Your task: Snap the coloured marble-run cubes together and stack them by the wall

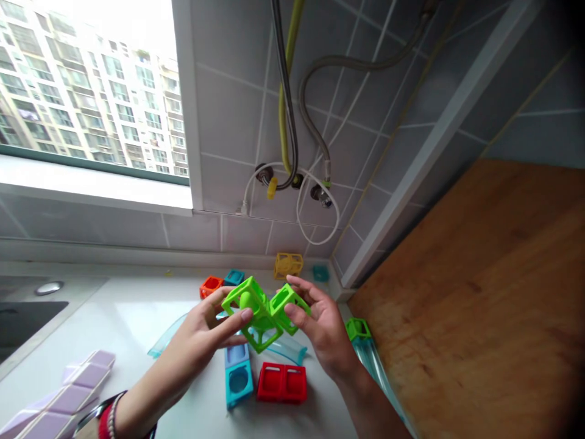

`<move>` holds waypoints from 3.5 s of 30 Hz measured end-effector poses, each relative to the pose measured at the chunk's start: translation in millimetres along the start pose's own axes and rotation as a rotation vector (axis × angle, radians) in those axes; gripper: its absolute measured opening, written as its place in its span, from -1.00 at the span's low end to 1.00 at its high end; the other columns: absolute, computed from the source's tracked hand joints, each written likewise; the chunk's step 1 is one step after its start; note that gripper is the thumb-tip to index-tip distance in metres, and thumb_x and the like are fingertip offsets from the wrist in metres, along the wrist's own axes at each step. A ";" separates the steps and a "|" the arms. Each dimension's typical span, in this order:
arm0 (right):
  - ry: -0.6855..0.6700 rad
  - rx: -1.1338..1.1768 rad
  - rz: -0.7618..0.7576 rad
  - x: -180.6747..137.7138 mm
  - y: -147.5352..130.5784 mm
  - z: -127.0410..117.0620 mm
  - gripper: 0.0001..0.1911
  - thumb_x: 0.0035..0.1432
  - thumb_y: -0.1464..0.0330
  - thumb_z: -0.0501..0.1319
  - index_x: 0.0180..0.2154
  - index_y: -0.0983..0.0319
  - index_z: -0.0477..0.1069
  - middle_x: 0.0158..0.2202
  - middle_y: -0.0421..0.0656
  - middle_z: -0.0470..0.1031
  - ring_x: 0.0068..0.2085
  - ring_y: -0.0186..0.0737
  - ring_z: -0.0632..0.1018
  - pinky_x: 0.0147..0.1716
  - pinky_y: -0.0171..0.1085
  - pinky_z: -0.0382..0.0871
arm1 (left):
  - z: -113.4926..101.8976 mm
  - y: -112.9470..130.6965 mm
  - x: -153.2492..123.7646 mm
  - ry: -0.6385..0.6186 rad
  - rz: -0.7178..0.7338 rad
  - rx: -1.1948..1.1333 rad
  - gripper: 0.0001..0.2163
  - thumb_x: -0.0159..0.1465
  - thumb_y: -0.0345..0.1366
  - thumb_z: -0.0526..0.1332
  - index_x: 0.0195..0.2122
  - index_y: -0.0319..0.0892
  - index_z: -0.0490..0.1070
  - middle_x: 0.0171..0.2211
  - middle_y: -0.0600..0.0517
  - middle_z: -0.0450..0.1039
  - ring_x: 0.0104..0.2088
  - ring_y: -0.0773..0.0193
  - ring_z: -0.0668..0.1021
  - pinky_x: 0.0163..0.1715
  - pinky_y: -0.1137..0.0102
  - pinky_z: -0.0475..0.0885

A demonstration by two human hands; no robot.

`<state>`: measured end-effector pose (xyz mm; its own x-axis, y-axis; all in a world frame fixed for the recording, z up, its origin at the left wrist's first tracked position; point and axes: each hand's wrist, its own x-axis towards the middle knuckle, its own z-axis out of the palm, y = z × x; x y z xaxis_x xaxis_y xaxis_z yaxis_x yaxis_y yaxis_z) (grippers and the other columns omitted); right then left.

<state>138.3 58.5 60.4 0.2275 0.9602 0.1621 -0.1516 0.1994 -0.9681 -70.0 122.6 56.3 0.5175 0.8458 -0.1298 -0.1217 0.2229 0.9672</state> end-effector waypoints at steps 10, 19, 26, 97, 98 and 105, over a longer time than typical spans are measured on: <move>0.055 0.039 -0.034 -6.2 -0.5 9.2 -0.52 0.07 0.22 0.50 0.01 0.13 0.48 -0.11 -0.14 0.55 -0.15 -0.19 0.58 -0.22 -0.30 0.51 | 0.0 -0.5 -1.0 -0.020 0.030 -0.131 -0.43 0.29 -0.11 0.42 0.27 -0.03 0.30 0.26 -0.14 0.42 0.12 -0.08 0.60 -0.12 0.22 0.67; 0.103 0.075 -0.058 -11.2 9.9 19.8 -0.57 0.13 0.21 0.47 -0.01 0.13 0.42 -0.12 -0.16 0.55 -0.17 -0.22 0.59 -0.20 -0.31 0.51 | 2.1 0.7 -0.3 0.000 0.047 -0.023 -0.41 0.26 -0.04 0.42 0.25 -0.09 0.33 0.12 -0.19 0.55 0.01 -0.07 0.65 -0.20 0.25 0.63; 0.180 0.043 -0.059 -16.6 15.9 27.9 -0.52 0.15 0.17 0.45 0.03 0.15 0.40 -0.11 -0.10 0.56 -0.16 -0.16 0.60 -0.20 -0.26 0.52 | 3.3 3.8 -0.6 0.029 0.055 0.027 -0.44 0.15 -0.04 0.49 0.10 -0.14 0.41 -0.05 -0.15 0.65 -0.07 -0.05 0.68 -0.30 0.32 0.61; 0.097 -0.815 -0.536 -34.7 -38.2 -54.3 -0.57 0.37 0.04 0.18 0.14 0.12 0.40 0.06 -0.03 0.51 0.06 -0.04 0.56 0.04 -0.07 0.50 | 12.8 11.0 -18.1 -0.140 0.125 0.051 -0.44 0.16 -0.24 0.50 0.18 -0.03 0.38 0.12 -0.06 0.58 0.05 -0.03 0.66 -0.07 0.33 0.64; 0.219 -0.867 -0.485 -34.0 -36.5 -71.6 -0.68 0.42 0.11 0.13 0.00 0.14 0.47 -0.05 -0.05 0.55 -0.03 -0.08 0.59 -0.03 -0.12 0.51 | 13.5 12.5 -19.8 -0.153 0.120 0.038 -0.44 0.18 -0.23 0.49 0.19 -0.03 0.38 0.12 -0.07 0.58 0.06 -0.03 0.66 -0.05 0.32 0.64; 0.253 -1.555 0.143 -42.6 0.1 -162.7 -0.76 0.25 0.19 0.28 -0.19 0.22 0.55 -0.13 0.01 0.60 -0.05 -0.01 0.61 -0.06 -0.19 0.42 | 19.4 20.8 -28.7 -0.208 0.106 -0.045 -0.45 0.16 -0.23 0.51 0.16 -0.06 0.41 0.10 -0.03 0.61 0.07 -0.03 0.65 -0.04 0.35 0.63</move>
<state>285.1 -14.2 22.3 0.4702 0.8650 0.1753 0.8726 -0.4259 -0.2391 -70.9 93.5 84.4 0.6629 0.7483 0.0246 -0.2197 0.1631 0.9618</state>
